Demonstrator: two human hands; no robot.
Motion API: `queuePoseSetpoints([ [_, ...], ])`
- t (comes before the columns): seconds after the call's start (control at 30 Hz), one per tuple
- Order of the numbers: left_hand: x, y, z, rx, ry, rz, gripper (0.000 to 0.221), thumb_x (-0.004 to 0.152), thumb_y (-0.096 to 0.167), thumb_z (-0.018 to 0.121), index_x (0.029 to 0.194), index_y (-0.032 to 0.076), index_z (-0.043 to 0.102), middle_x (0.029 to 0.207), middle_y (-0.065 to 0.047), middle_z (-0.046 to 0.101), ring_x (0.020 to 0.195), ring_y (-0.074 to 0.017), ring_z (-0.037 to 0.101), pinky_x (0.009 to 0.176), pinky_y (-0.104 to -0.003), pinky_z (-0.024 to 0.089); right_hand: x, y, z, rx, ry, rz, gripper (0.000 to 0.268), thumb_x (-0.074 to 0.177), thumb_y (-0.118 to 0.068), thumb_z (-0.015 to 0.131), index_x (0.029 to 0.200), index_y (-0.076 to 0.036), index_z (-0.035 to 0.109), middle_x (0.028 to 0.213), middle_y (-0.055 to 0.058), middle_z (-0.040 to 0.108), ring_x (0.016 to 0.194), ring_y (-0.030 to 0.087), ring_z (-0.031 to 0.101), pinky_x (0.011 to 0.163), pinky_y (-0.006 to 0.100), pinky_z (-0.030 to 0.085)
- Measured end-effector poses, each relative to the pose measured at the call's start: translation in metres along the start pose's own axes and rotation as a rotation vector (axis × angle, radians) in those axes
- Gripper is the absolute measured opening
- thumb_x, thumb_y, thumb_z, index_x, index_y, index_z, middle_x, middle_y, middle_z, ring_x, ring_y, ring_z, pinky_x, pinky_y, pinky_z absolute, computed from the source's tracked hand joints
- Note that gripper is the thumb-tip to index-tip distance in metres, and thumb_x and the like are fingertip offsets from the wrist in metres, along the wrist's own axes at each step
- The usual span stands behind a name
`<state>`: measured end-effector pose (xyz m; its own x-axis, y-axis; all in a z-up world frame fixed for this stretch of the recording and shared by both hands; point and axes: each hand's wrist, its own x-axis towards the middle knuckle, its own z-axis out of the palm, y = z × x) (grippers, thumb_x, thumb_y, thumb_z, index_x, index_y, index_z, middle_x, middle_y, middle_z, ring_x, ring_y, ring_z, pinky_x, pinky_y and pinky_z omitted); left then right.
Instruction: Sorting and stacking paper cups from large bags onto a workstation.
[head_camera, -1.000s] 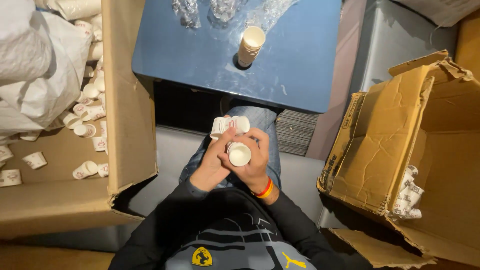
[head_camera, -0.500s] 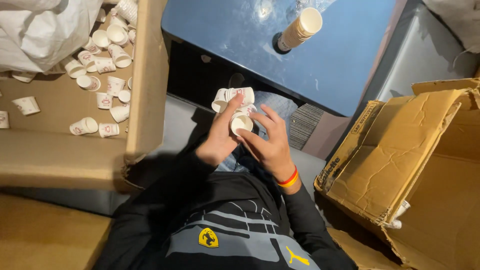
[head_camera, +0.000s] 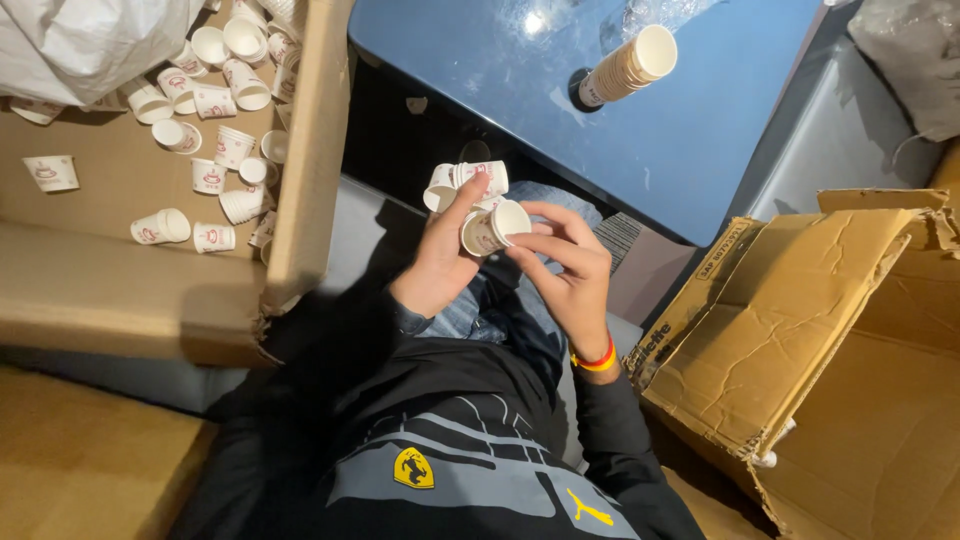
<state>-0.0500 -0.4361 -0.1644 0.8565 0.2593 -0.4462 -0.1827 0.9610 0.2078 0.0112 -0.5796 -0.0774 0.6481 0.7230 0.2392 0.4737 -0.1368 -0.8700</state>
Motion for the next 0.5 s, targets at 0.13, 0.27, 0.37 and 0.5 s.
queuePoseSetpoints([
  [0.13, 0.005, -0.002, -0.011, -0.043, -0.096, 0.038, 0.027, 0.097, 0.021, 0.075, 0.117, 0.010, 0.061, 0.101, -0.004, 0.065, 0.086, -0.0170, 0.065, 0.065, -0.031, 0.052, 0.020, -0.003, -0.041, -0.111, 0.251, -0.022, 0.009, 0.097, 0.005, 0.076, 0.106, 0.005, 0.075, 0.133, 0.013, 0.069, 0.112, 0.017, 0.069, 0.094, 0.028, 0.057],
  [0.27, 0.002, -0.005, -0.011, -0.066, -0.080, -0.002, 0.024, 0.097, 0.019, 0.074, 0.115, 0.011, 0.061, 0.102, -0.002, 0.064, 0.088, -0.0143, 0.065, 0.066, -0.031, 0.052, 0.074, 0.004, -0.087, -0.032, 0.423, -0.070, 0.007, 0.104, 0.003, 0.074, 0.111, 0.005, 0.074, 0.140, 0.011, 0.065, 0.104, 0.013, 0.070, 0.081, 0.022, 0.057],
  [0.37, 0.000, -0.008, -0.007, -0.029, -0.069, -0.002, 0.025, 0.096, 0.020, 0.073, 0.115, 0.011, 0.062, 0.101, -0.003, 0.065, 0.087, -0.0141, 0.065, 0.065, -0.031, 0.052, 0.104, 0.022, -0.101, -0.238, 0.430, -0.169, 0.010, 0.105, 0.003, 0.080, 0.115, 0.005, 0.078, 0.135, 0.011, 0.065, 0.098, 0.010, 0.066, 0.074, 0.020, 0.054],
  [0.5, -0.001, -0.006, -0.004, -0.027, -0.064, 0.000, 0.026, 0.094, 0.020, 0.074, 0.115, 0.011, 0.061, 0.101, -0.003, 0.065, 0.087, -0.0146, 0.066, 0.063, -0.031, 0.052, 0.121, 0.031, -0.096, -0.381, 0.317, -0.226, 0.012, 0.106, 0.001, 0.082, 0.117, -0.001, 0.079, 0.134, 0.010, 0.065, 0.110, 0.015, 0.069, 0.084, 0.025, 0.062],
])
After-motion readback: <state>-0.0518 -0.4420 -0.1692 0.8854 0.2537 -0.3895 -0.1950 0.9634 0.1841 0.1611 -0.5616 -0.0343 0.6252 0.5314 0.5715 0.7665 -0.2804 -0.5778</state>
